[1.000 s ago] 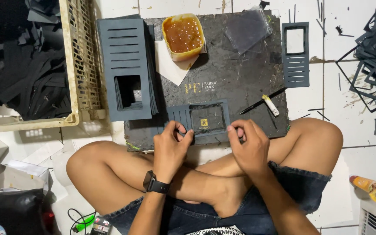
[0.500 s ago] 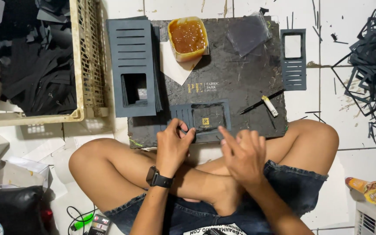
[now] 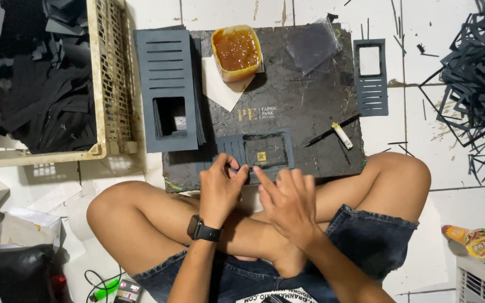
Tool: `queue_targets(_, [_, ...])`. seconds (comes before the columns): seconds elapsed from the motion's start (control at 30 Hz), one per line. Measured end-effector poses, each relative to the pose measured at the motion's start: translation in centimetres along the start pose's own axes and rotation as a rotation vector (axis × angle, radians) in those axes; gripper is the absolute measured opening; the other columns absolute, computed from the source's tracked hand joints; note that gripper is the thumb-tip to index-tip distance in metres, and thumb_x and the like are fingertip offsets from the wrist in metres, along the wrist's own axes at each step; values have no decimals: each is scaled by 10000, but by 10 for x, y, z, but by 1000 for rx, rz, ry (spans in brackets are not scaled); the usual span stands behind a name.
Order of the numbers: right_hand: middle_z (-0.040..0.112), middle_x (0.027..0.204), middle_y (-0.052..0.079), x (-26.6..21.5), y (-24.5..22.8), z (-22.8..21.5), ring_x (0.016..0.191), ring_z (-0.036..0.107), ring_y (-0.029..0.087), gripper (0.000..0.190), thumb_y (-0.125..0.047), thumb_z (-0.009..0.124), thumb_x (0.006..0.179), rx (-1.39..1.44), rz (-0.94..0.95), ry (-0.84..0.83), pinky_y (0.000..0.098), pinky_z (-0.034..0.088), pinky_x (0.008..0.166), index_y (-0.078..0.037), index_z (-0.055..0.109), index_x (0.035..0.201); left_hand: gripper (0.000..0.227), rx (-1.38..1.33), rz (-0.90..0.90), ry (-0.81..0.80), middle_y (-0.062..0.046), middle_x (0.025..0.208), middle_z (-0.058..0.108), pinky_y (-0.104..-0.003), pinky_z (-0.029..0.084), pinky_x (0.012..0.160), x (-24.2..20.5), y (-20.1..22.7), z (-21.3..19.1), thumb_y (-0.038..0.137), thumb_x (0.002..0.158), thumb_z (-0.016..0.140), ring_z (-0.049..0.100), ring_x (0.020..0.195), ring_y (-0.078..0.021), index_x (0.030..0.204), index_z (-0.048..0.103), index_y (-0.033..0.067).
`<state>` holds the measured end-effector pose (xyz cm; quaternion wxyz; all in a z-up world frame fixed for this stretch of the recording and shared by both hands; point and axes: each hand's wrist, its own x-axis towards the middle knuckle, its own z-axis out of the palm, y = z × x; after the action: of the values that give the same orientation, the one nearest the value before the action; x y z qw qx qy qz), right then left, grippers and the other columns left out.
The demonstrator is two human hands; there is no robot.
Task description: The person sits cross-legged on the floor and applies glue with a stick applicator from a container onto small dark frame-shaped pieces. They spread glue along the piece edges, set glued pieces aside, and pick up new pieces one at a time to continue gluing.
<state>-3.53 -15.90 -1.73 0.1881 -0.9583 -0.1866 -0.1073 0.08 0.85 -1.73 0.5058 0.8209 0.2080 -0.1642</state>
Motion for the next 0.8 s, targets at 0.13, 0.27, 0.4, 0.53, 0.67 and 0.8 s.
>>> queue_targets(0.13, [478,818,34,-15,19,0,743,473,266,340,-258,635,925,-123,55,24,431,348,678,-283,739,1248,163,-31,10,7,-150,547,685,-302,494,386,-1,1,1,145,822,772,630,344,-250,827,646,40])
queue_targets(0.27, [476,817,21,-19,18,-7,768,483,247,322,-254,640,933,-185,143,73,413,351,706,-293,758,1229,146,-19,37,24,-156,530,676,-337,503,424,-2,2,0,137,824,766,643,372,-283,811,653,45])
queue_targets(0.4, [479,820,6,-8,-3,5,771,489,245,371,-248,663,896,-169,129,73,426,352,700,-293,729,1258,146,7,43,23,-160,544,687,-375,510,458,0,-2,2,165,829,763,677,437,-334,822,655,67])
queue_targets(0.53, [488,824,30,-8,-10,12,768,495,273,365,-244,666,896,-81,73,25,440,369,683,-283,732,1253,154,10,23,25,-134,523,683,-350,520,474,-1,-2,2,182,830,759,669,418,-294,819,648,77])
queue_targets(0.67, [459,787,15,-24,16,12,762,485,272,385,-258,665,906,-179,152,6,452,367,689,-334,720,1280,152,-20,34,20,-136,503,670,-332,519,462,0,1,0,162,827,753,651,382,-279,798,637,69])
queue_targets(0.8, [461,794,-9,-31,29,2,771,469,245,350,-261,661,933,-242,210,42,437,356,713,-350,744,1261,142,-27,19,11,-131,502,669,-322,520,462,-2,4,-1,162,836,746,645,375,-266,812,642,68])
